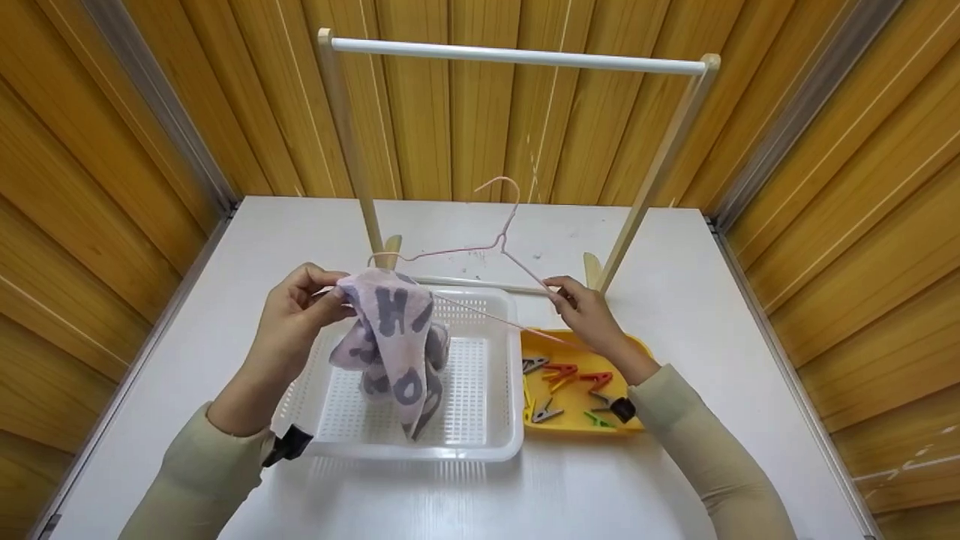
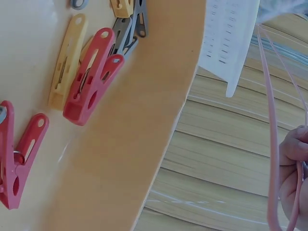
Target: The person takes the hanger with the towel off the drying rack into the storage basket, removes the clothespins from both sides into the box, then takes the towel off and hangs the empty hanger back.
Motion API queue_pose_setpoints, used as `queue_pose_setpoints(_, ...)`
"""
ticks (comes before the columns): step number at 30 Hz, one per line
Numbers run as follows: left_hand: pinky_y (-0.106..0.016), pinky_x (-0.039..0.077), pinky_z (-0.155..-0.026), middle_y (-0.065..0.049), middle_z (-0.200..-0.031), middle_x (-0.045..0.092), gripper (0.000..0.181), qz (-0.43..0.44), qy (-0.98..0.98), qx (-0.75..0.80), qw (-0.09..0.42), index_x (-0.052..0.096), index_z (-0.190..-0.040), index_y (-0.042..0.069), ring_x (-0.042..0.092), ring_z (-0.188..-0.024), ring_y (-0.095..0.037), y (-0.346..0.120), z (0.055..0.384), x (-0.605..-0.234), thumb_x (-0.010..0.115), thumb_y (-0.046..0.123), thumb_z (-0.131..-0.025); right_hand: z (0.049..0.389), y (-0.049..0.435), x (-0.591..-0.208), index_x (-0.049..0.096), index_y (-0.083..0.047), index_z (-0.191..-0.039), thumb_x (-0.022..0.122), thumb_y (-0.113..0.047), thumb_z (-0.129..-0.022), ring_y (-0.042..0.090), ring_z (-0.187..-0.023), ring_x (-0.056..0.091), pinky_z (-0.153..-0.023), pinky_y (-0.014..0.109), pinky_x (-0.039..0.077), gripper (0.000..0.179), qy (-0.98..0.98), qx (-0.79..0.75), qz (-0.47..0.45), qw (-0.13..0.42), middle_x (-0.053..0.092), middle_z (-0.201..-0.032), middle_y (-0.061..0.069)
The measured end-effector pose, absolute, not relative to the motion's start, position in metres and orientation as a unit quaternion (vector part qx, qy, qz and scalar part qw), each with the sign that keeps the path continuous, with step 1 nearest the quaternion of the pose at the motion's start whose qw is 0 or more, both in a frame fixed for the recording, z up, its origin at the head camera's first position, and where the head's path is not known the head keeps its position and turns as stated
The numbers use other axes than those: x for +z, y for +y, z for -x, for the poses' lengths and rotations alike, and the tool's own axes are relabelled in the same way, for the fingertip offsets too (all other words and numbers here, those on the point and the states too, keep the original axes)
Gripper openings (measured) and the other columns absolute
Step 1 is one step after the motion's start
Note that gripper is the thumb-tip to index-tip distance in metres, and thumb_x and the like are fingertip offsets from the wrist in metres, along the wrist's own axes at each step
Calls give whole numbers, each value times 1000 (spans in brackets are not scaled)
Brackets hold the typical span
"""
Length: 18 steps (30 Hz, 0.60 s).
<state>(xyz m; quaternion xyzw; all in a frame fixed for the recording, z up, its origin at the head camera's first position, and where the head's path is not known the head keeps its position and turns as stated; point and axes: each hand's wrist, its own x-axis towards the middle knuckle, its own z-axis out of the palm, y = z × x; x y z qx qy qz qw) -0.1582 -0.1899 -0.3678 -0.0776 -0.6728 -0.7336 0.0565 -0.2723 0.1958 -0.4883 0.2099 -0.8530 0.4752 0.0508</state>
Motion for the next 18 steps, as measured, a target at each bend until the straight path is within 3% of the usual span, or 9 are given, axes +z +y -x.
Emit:
queue_pose_setpoints(8,-20,61,-74,7,-90,69,14,9,-721,-692,36,62,-95,-1,71,-79,-4,-183,167,-382,55,-13,-95,269,202,-487,66,2,-124,57,-2,-102,2,-61,42,-58,17,38,24,-850,481,-208,48,60,-79,10)
queue_pose_setpoints(13,-15,58,-71,-13,-100,69,9,54,-802,-595,17,59,-103,-13,66,-77,2,-183,182,-397,55,-11,-95,268,205,-485,66,2,-123,57,-1,-102,2,-60,43,-58,17,38,23,-845,493,-200,50,58,-79,4)
queue_pose_setpoints(15,-14,57,-70,-22,-103,69,9,85,-833,-547,15,61,-103,-12,66,-77,-1,-184,187,-402,57,-10,-95,267,204,-484,66,2,-124,57,-1,-102,2,-59,42,-58,17,38,23,-842,499,-200,49,58,-79,3)
queue_pose_setpoints(18,-15,56,-73,-25,-102,71,8,125,-864,-487,23,66,-100,-8,69,-83,-11,-185,196,-408,61,-9,-94,267,204,-484,65,4,-124,56,-1,-102,1,-58,41,-57,16,37,24,-838,504,-204,48,58,-78,4)
